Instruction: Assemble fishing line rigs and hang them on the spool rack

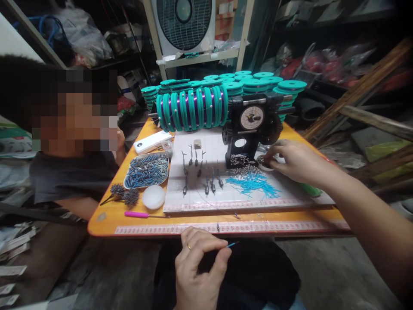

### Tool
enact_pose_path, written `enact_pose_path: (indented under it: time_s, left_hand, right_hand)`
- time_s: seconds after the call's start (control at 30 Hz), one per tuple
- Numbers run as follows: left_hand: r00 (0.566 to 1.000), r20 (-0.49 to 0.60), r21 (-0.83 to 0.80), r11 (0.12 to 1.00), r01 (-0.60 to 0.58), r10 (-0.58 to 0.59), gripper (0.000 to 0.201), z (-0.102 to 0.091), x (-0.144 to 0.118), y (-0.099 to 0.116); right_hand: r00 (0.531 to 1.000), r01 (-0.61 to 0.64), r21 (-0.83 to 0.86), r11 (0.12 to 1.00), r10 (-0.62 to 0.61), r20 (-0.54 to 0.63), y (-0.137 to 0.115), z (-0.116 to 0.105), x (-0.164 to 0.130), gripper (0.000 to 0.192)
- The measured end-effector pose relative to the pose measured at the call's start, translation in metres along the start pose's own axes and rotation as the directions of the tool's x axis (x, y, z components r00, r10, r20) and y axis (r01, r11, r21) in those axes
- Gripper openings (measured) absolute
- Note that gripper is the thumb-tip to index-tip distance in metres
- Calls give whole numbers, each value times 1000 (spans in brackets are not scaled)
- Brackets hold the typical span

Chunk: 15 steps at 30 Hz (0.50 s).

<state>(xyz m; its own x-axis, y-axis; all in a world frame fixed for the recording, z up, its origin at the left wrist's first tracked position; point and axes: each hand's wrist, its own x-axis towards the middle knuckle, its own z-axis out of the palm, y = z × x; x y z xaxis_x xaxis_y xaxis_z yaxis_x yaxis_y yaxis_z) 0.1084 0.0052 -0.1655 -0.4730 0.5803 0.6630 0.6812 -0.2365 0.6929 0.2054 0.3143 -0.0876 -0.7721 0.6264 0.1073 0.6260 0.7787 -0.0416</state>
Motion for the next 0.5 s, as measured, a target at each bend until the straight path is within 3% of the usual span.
enact_pose_path:
  time_s: [0.17,0.3,0.4,0.5]
  left_hand:
    - [1000,-12,22,1000,7,-7,10,1,1,2]
    - [999,-18,23,999,31,-30,9,3,2,4]
    - [998,-24,25,998,55,-55,9,3,1,5]
    - [996,-36,22,997,80,-79,7,1,-1,5]
  right_hand:
    - [974,3,78,997,14,-224,1,4,-17,24]
    - [898,97,141,985,-26,-439,-7,7,-39,17]
    - [836,244,206,948,-99,-539,-32,8,-71,17]
    - [844,393,348,851,-184,-504,-73,15,-113,18]
